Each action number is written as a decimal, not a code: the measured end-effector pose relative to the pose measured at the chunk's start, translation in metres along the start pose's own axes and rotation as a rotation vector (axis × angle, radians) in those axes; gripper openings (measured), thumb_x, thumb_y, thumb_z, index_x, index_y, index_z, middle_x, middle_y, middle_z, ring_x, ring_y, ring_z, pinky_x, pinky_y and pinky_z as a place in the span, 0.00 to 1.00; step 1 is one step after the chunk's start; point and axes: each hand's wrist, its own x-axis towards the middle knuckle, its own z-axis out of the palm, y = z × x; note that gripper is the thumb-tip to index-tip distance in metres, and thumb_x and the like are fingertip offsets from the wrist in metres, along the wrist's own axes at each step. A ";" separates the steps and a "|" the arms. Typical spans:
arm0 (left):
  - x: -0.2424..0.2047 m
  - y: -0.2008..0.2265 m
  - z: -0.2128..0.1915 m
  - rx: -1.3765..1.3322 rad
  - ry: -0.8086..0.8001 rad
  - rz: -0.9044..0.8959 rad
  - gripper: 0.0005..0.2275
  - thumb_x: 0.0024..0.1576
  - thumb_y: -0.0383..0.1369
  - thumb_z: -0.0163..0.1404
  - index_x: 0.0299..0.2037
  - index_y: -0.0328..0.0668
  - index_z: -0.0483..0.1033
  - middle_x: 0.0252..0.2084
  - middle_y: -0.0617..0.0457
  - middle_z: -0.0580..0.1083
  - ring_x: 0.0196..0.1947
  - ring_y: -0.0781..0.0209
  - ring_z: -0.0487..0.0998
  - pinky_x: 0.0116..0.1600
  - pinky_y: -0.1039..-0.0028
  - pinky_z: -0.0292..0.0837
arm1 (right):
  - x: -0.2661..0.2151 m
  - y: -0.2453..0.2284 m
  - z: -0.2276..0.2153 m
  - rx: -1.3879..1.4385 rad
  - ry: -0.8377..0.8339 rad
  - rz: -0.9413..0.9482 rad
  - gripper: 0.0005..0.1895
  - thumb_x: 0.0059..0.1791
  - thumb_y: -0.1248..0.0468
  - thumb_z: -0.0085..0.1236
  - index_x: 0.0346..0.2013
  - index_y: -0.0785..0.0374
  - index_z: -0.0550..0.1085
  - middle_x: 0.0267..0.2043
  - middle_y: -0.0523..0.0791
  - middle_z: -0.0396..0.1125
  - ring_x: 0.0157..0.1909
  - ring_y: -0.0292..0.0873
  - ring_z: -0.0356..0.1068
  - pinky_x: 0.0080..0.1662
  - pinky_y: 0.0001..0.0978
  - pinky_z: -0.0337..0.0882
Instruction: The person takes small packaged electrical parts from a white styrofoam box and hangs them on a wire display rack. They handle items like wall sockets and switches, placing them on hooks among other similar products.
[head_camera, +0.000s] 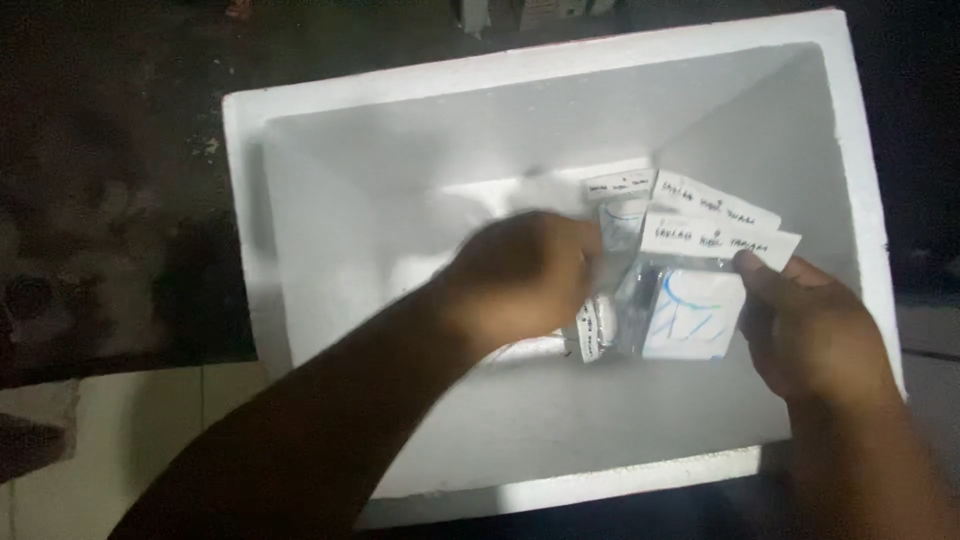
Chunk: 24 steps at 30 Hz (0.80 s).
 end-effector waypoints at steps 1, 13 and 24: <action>0.005 -0.003 0.018 0.000 0.005 -0.005 0.14 0.54 0.34 0.36 0.34 0.56 0.79 0.38 0.55 0.81 0.41 0.51 0.80 0.44 0.60 0.72 | 0.008 -0.006 -0.006 0.002 0.001 -0.007 0.17 0.57 0.56 0.45 0.59 0.46 0.75 0.38 0.46 0.74 0.32 0.52 0.75 0.33 0.42 0.69; -0.010 0.027 0.062 0.372 -0.828 0.200 0.30 0.62 0.52 0.27 0.45 0.38 0.80 0.44 0.46 0.78 0.46 0.46 0.79 0.49 0.59 0.73 | 0.073 -0.095 -0.054 0.000 -0.405 0.516 0.30 0.56 0.39 0.37 0.50 0.54 0.80 0.52 0.55 0.75 0.56 0.63 0.73 0.55 0.49 0.66; 0.036 -0.012 0.102 0.265 -0.685 0.058 0.23 0.62 0.45 0.38 0.62 0.44 0.74 0.60 0.48 0.75 0.60 0.48 0.73 0.58 0.60 0.72 | 0.086 -0.041 0.021 -0.009 -0.759 0.401 0.32 0.55 0.44 0.40 0.71 0.52 0.61 0.73 0.48 0.59 0.70 0.57 0.63 0.66 0.51 0.63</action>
